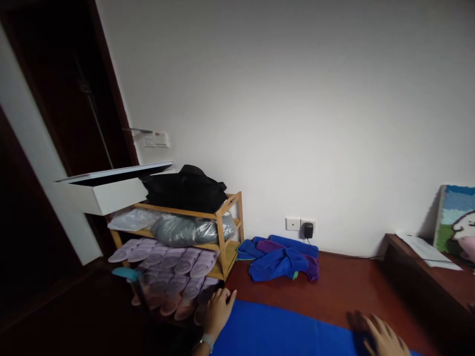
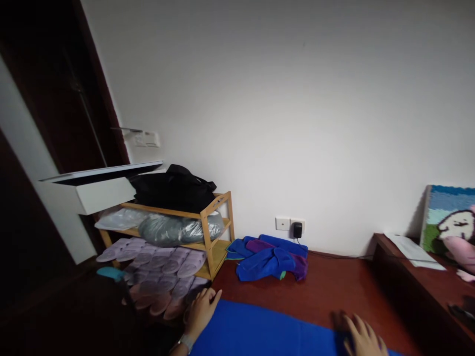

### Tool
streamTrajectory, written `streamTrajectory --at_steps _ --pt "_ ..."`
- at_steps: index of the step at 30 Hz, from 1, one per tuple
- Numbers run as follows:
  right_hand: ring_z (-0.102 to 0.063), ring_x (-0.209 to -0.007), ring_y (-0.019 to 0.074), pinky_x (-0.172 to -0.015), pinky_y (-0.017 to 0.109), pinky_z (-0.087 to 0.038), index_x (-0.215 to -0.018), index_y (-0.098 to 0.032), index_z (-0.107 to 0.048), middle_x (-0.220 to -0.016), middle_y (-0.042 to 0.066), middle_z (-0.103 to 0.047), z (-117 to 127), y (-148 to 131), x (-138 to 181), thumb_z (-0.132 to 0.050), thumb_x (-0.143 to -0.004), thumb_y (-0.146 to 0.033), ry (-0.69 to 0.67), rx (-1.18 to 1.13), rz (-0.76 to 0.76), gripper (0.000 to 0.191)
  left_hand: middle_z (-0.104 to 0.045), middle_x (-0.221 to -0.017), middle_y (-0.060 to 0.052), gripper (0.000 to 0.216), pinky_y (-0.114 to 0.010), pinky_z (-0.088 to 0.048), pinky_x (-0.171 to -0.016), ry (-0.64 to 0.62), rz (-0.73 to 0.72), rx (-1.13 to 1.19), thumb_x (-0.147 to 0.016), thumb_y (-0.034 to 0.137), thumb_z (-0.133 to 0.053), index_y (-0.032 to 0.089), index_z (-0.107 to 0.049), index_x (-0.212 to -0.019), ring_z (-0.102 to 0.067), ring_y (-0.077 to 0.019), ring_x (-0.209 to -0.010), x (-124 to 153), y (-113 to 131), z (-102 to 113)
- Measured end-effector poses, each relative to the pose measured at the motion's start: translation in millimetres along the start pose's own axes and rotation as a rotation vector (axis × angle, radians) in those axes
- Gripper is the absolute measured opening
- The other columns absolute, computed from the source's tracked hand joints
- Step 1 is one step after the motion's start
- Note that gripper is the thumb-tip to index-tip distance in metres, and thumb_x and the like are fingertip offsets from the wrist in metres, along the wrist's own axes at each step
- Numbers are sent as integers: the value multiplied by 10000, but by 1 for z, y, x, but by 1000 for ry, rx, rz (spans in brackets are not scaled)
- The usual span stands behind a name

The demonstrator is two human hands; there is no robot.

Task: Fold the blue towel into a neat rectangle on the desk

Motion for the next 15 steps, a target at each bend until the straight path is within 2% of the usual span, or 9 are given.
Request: streamTrajectory --at_steps 3,5,7,8,10,11,13,15 --pt "-353 -1485 357 -1159 634 -338 -1421 -512 -519 -1578 -47 -465 5 -118 -38 -505 -802 -386 -14 52 313 632 -697 -902 -48 318 -340 -396 -825 -27 25 27 -981 404 -445 235 -646 -802 -642 -241 -940 -3 -4 -5" --pt "-211 -1542 359 -1198 663 -228 -1494 -523 -412 -1666 -75 -301 1 -198 -65 -541 -796 -267 -105 103 504 755 -697 -900 -46 267 -340 -389 -832 -39 34 17 -964 362 -466 232 -645 -814 -639 -242 -947 -3 -4 -7" --pt "-121 -1559 374 -1204 701 -115 -1534 -526 -327 -1700 -72 -198 -10 -263 -92 -614 -764 -227 -208 147 665 874 -698 -895 -46 243 -339 -384 -834 -51 37 13 -954 338 -476 232 -642 -812 -636 -239 -943 -3 -3 -8" --pt "-110 -1557 383 -1204 704 -77 -1548 -514 -298 -1706 -55 -186 -17 -286 -106 -673 -733 -232 -253 165 705 941 -700 -895 -45 236 -339 -381 -835 -54 39 14 -951 331 -481 234 -641 -808 -634 -237 -940 -3 -3 -8" --pt "-199 -1531 392 -1206 681 -83 -1559 -474 -299 -1688 -1 -268 -30 -313 -134 -765 -692 -281 -290 172 670 1004 -703 -891 -42 221 -340 -381 -840 -55 47 21 -942 319 -488 243 -640 -800 -632 -238 -935 -3 -4 -9" --pt "-290 -1493 390 -1200 663 -133 -1555 -444 -329 -1655 35 -344 -36 -319 -147 -774 -712 -323 -284 166 614 961 -705 -888 -41 219 -342 -382 -843 -54 52 28 -939 316 -489 249 -639 -794 -631 -241 -933 -3 -4 -9" --pt "-476 -1360 370 -1142 622 -282 -1515 -374 -426 -1535 102 -500 -45 -321 -171 -675 -841 -404 -234 145 477 719 -708 -882 -41 218 -350 -387 -848 -57 67 42 -933 322 -495 262 -637 -779 -632 -254 -934 -4 -6 -11" --pt "-574 -1228 352 -1045 583 -391 -1454 -303 -505 -1405 153 -584 -49 -319 -188 -491 -964 -425 -173 132 371 505 -708 -875 -42 220 -360 -388 -847 -64 71 48 -926 331 -503 270 -632 -758 -633 -267 -935 -5 -8 -14"
Point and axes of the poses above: each hand's wrist, its own x-axis away from the middle knuckle, its own z-axis out of the back of the hand, y = z × x, the point moved 5 cm from there along -x, towards the middle knuckle
